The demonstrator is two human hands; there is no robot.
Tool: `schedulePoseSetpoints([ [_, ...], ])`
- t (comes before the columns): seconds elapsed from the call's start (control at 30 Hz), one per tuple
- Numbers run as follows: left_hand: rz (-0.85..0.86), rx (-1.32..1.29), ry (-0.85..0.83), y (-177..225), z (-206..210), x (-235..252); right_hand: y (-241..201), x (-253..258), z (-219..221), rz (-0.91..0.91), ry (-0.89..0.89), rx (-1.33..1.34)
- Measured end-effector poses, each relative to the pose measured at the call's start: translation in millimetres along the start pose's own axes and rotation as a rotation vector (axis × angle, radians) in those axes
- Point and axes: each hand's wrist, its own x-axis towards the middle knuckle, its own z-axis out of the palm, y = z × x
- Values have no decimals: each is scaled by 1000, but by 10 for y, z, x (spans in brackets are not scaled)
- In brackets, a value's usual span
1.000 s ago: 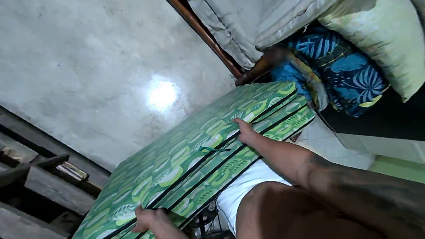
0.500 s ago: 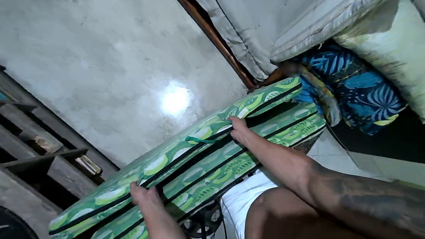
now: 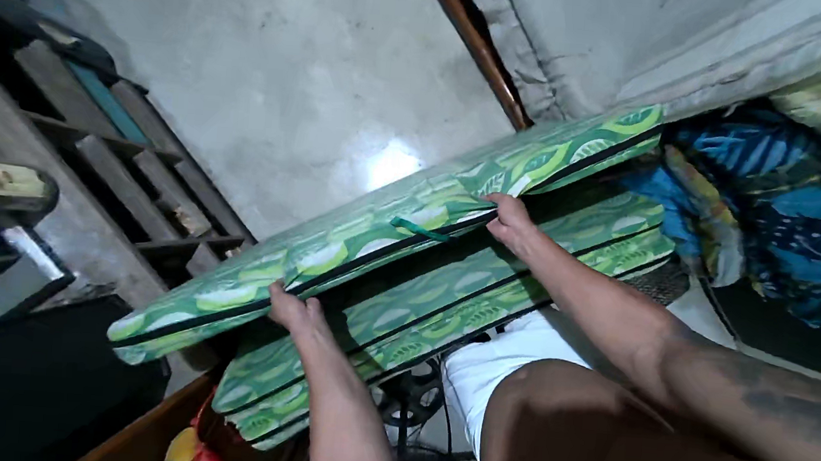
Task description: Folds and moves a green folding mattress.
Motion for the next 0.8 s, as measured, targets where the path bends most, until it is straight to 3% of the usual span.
schedulePoseSetpoints([
  [0.1, -70, -7, 31, -455, 39, -95, 33, 401, -336, 88, -10, 37],
  [0.2, -139, -63, 9, -864, -26, 114, 87, 684, -322, 191, 18, 19],
  [0.4, -250, 183, 135, -779, 345, -176, 122, 889, -325, 274, 93, -163],
  [0.8, -293, 117, 48, -1318, -147, -134, 298, 692, -778, 307, 105, -117],
])
